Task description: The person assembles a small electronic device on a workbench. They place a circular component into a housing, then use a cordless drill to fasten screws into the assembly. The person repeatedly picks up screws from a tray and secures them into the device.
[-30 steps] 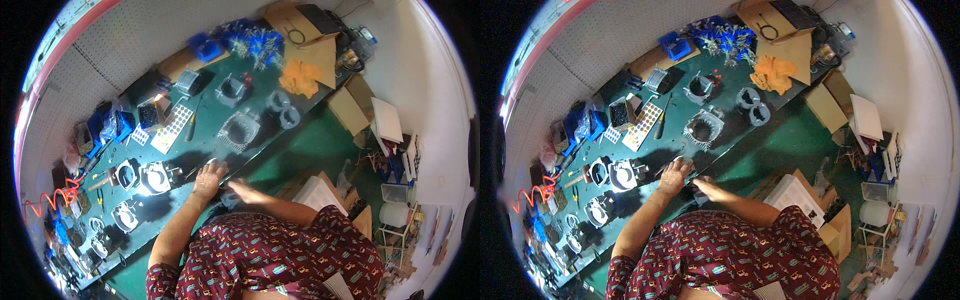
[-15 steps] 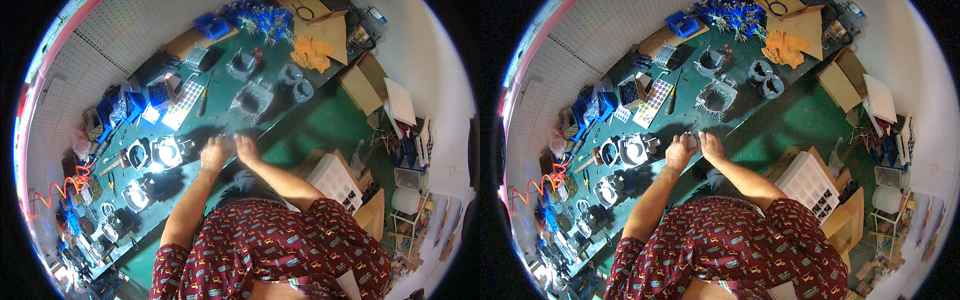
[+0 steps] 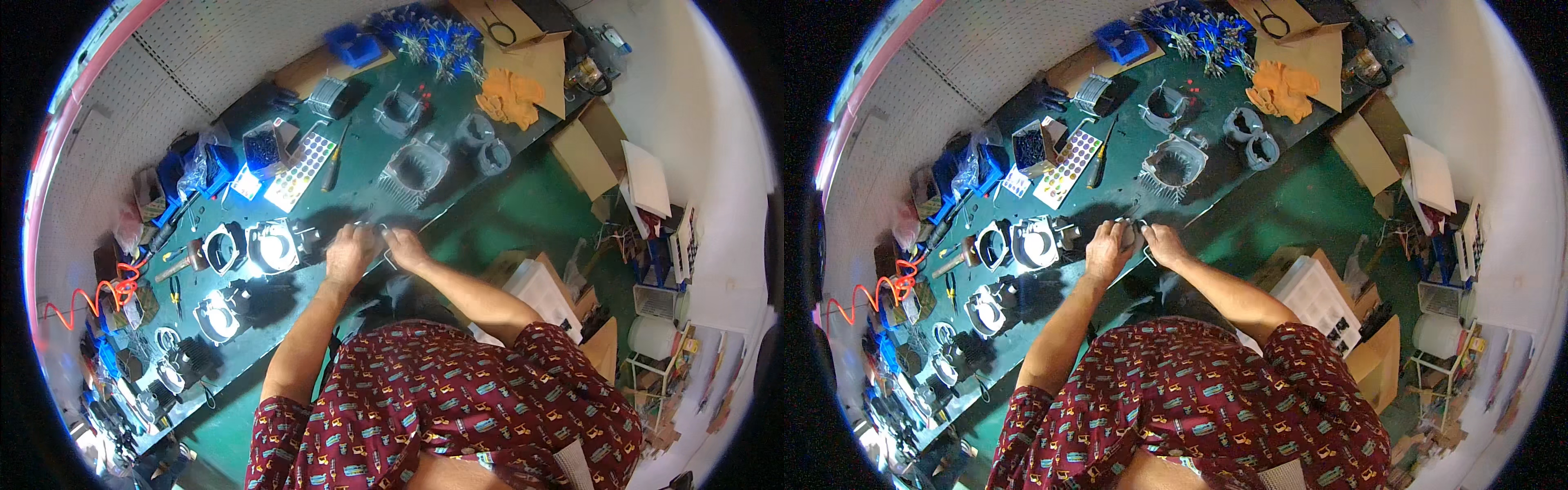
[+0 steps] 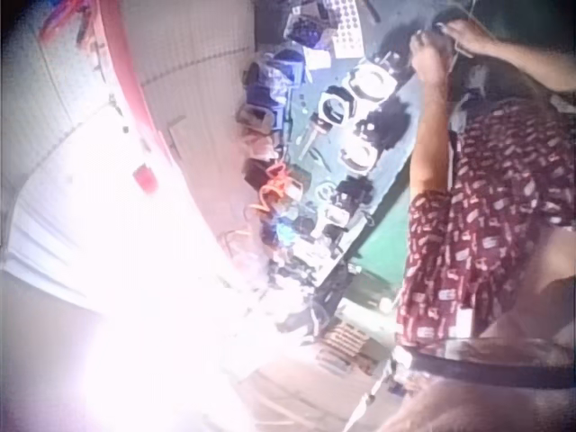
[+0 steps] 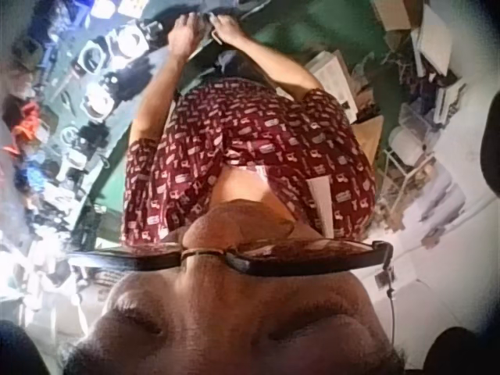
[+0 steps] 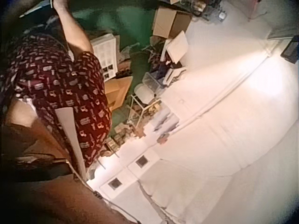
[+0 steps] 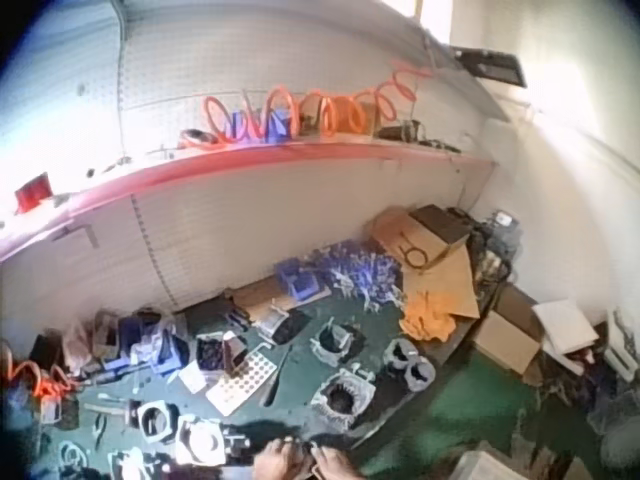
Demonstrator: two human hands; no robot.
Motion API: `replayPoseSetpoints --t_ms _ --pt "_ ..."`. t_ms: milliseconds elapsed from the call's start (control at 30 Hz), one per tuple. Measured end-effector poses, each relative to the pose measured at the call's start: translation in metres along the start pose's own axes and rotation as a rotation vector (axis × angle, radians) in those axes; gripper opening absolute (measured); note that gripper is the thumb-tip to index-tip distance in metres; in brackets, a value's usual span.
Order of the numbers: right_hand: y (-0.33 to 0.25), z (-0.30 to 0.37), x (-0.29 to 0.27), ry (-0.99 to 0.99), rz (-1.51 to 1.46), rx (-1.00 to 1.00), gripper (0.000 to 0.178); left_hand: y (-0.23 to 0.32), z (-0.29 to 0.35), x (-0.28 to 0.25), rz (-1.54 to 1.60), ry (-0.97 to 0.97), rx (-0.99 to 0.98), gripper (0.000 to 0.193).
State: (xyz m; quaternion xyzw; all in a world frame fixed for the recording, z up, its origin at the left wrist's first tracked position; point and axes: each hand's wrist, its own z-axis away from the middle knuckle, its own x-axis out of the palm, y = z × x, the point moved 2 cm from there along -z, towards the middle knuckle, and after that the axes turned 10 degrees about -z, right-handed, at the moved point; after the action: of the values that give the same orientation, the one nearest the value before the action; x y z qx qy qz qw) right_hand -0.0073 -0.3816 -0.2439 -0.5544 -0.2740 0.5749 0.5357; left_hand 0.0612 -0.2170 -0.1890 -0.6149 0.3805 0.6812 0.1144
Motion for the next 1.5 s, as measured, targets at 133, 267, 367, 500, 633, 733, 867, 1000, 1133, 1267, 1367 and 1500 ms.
replayPoseSetpoints --t_ms 133,267,367,500,633,733,867,1000,1133,1267,1367,1500 --pt "-0.060 0.009 -0.031 -0.116 0.019 -0.089 0.037 0.005 0.006 -0.026 0.064 -0.004 -0.052 0.052" --pt "-0.098 -0.004 -0.063 -0.371 0.078 -0.361 0.044 0.035 0.006 -0.071 0.105 0.037 -0.057 0.054" --pt "-0.121 -0.022 -0.079 -0.441 -0.052 -0.450 0.027 0.050 0.001 -0.091 0.109 0.070 -0.090 0.053" --pt "-0.114 -0.061 -0.102 -0.697 -0.190 -0.247 0.030 0.082 -0.008 -0.104 0.065 0.081 -0.199 0.054" --pt "-0.144 -0.075 -0.131 -0.828 -0.211 -0.421 0.040 0.116 -0.016 -0.105 0.022 0.210 -0.353 0.061" --pt "-0.156 -0.090 -0.140 -0.918 -0.179 -0.494 0.040 0.135 -0.023 -0.098 0.038 0.268 -0.482 0.071" --pt "-0.164 -0.100 -0.143 -0.980 -0.102 -0.655 0.035 0.161 -0.025 -0.098 0.144 0.346 -0.606 0.066" --pt "-0.165 -0.100 -0.144 -0.997 -0.105 -0.622 0.029 0.165 -0.026 -0.098 0.050 0.317 -0.581 0.071" --pt "-0.165 -0.097 -0.148 -0.923 -0.025 -0.651 0.025 0.163 -0.031 -0.103 0.051 0.264 -0.522 0.069" --pt "-0.168 -0.087 -0.157 -0.867 0.030 -0.670 0.025 0.161 -0.032 -0.106 0.093 0.216 -0.425 0.055" --pt "-0.161 -0.079 -0.158 -0.835 0.075 -0.674 0.030 0.160 -0.029 -0.106 0.065 0.179 -0.365 0.048" --pt "-0.169 -0.089 -0.179 -0.750 -0.016 -0.530 0.059 0.156 -0.018 -0.103 0.141 0.156 -0.476 0.046"
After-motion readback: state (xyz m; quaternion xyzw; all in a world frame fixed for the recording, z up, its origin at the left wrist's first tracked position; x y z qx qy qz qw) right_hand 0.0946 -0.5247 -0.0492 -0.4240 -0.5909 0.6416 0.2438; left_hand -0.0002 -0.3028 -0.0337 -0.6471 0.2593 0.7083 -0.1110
